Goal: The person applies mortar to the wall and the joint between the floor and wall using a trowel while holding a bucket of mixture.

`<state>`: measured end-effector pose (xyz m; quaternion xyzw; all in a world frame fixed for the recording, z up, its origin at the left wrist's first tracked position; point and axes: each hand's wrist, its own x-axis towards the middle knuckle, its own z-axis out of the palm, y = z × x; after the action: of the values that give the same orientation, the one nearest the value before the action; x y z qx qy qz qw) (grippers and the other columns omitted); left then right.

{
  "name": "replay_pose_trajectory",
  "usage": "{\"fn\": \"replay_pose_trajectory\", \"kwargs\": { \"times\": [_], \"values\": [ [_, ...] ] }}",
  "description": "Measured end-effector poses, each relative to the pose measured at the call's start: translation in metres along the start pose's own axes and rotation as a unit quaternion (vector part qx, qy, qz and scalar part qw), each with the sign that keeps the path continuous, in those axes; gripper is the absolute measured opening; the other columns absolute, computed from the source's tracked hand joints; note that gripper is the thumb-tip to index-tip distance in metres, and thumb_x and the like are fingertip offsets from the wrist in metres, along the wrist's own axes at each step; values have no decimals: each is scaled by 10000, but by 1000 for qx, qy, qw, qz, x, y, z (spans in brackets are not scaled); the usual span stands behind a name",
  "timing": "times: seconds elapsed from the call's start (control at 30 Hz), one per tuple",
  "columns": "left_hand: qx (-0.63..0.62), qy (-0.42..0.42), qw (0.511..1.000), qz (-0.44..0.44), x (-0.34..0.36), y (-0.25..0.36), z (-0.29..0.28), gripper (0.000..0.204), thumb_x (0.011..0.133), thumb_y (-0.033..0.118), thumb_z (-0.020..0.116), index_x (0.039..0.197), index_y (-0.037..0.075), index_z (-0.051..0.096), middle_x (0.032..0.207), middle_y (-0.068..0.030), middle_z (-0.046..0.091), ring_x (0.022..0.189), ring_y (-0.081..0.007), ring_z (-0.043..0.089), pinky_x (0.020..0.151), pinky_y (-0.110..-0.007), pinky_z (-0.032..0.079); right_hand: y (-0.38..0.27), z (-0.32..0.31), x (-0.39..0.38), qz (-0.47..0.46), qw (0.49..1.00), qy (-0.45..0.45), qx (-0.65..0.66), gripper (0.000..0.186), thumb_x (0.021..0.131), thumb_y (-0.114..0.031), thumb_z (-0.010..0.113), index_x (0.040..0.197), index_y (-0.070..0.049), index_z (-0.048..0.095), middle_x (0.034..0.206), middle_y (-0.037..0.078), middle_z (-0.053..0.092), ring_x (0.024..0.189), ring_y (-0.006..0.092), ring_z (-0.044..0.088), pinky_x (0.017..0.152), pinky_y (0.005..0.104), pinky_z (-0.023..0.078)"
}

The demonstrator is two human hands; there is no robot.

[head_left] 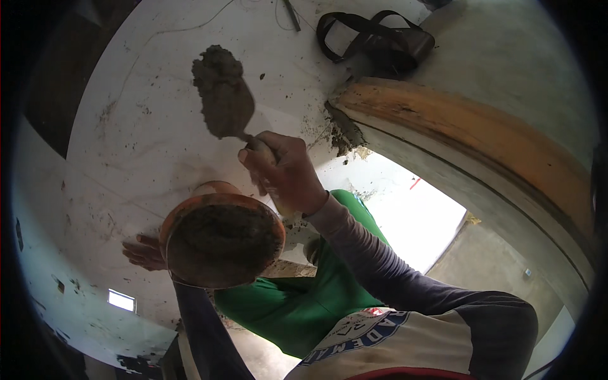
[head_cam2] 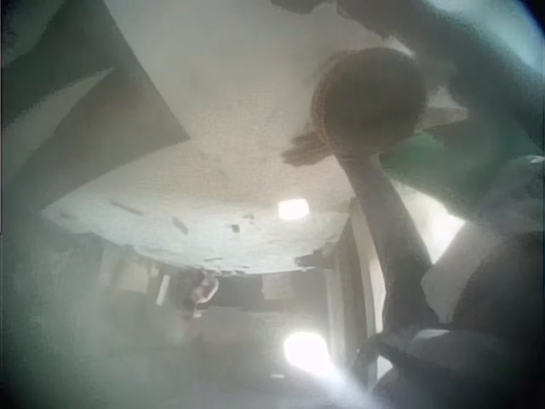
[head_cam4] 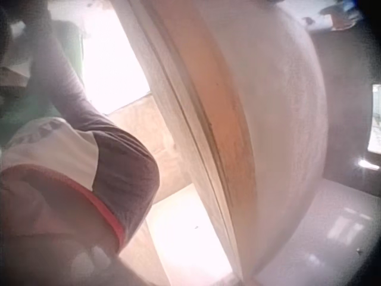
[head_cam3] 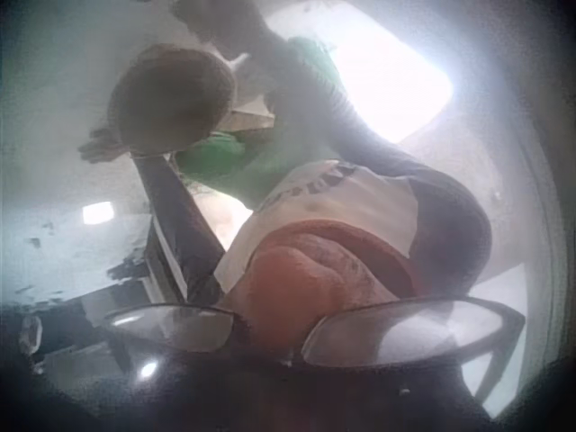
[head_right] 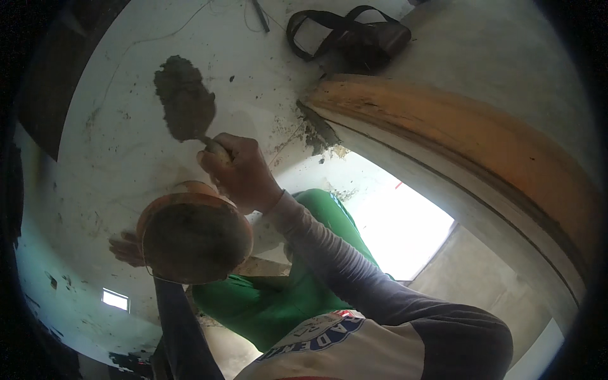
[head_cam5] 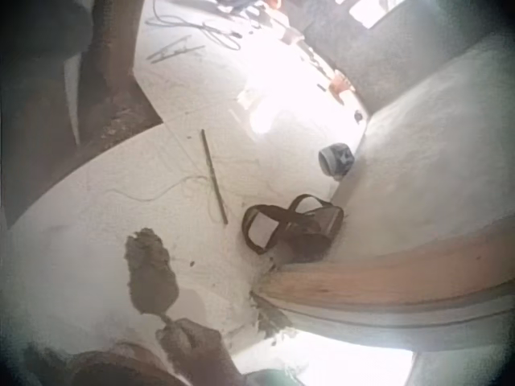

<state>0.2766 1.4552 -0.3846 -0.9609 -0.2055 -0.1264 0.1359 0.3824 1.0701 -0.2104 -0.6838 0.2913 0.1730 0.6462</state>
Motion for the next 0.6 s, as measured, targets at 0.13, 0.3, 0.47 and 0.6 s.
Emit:
{"fn": "replay_pose_trajectory", "kwargs": {
  "times": [0.13,0.3,0.47,0.6],
  "values": [
    [-4,96,989,113,-3,13,-14,788,1067,686,286,1715,261,142,1643,-250,410,1432,-499,506,1077,-692,468,5,-7,15,-2,954,-84,288,287,1005,-311,678,991,-26,646,728,45,635,563,137,588,517,313,486],
    [-3,-7,999,-36,-1,-1,7,778,1075,693,290,1710,262,159,1655,-197,417,1464,-466,476,1106,-673,453,36,-22,21,88,909,142,383,290,1021,-323,638,1011,-34,633,709,40,587,539,155,537,514,322,474],
    [-13,-34,997,-65,-3,-14,19,734,1097,671,293,1696,254,216,1671,-126,419,1508,-422,428,1152,-645,421,55,-27,14,119,933,112,322,266,1017,-301,636,1001,-35,630,718,49,594,539,166,544,510,330,469],
    [0,16,1000,7,3,-10,6,717,1092,647,317,1680,248,227,1630,-214,437,1453,-458,472,1120,-650,434,64,-30,25,123,858,256,428,274,1021,-304,641,1004,-30,635,723,60,608,529,167,551,509,331,473]
  ]
}}
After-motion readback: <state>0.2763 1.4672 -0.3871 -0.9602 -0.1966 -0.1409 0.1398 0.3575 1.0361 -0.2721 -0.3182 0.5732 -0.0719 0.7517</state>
